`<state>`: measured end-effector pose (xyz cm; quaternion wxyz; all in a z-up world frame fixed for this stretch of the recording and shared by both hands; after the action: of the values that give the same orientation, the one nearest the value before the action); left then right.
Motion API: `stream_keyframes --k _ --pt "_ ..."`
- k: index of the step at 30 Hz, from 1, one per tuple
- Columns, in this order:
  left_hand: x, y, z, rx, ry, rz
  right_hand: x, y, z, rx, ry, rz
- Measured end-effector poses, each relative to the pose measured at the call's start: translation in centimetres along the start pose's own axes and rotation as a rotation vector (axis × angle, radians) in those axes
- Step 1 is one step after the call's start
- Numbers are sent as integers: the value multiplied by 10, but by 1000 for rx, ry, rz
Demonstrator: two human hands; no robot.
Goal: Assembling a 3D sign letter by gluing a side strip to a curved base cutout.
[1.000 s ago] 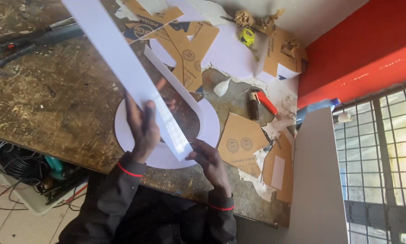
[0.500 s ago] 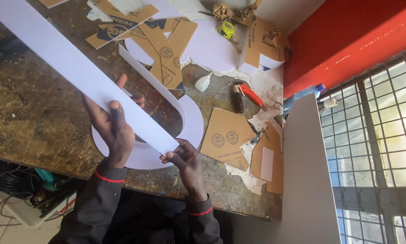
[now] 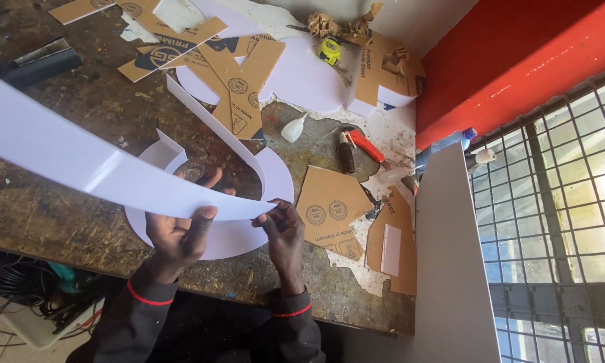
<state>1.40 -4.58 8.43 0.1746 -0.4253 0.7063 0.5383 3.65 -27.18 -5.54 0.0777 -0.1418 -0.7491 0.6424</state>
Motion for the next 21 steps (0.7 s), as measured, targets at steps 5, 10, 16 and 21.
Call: stream_keyframes --k 5,10,16,21 --pt "30 5 12 -205 -79 -162 -21 6 9 -18 -52 47" --pt "48 3 5 -176 -219 -92 -26 5 9 -24 -90 72" --pt "45 33 -2 -131 -255 -212 -25 -4 21 23 -29 120" --pt "77 27 -2 -47 -447 -259 -27 -18 14 105 -38 173"
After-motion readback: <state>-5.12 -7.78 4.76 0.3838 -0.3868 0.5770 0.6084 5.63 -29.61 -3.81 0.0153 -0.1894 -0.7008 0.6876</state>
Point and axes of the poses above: each hand's wrist, its own x-axis away from the middle knuckle, its own z-axis out of the back of the hand, y = z × x, the point moved 10 cm from there along -x, towards the middle knuckle, and after that the axes turned 10 degrees about y, right-handed, at the moved point
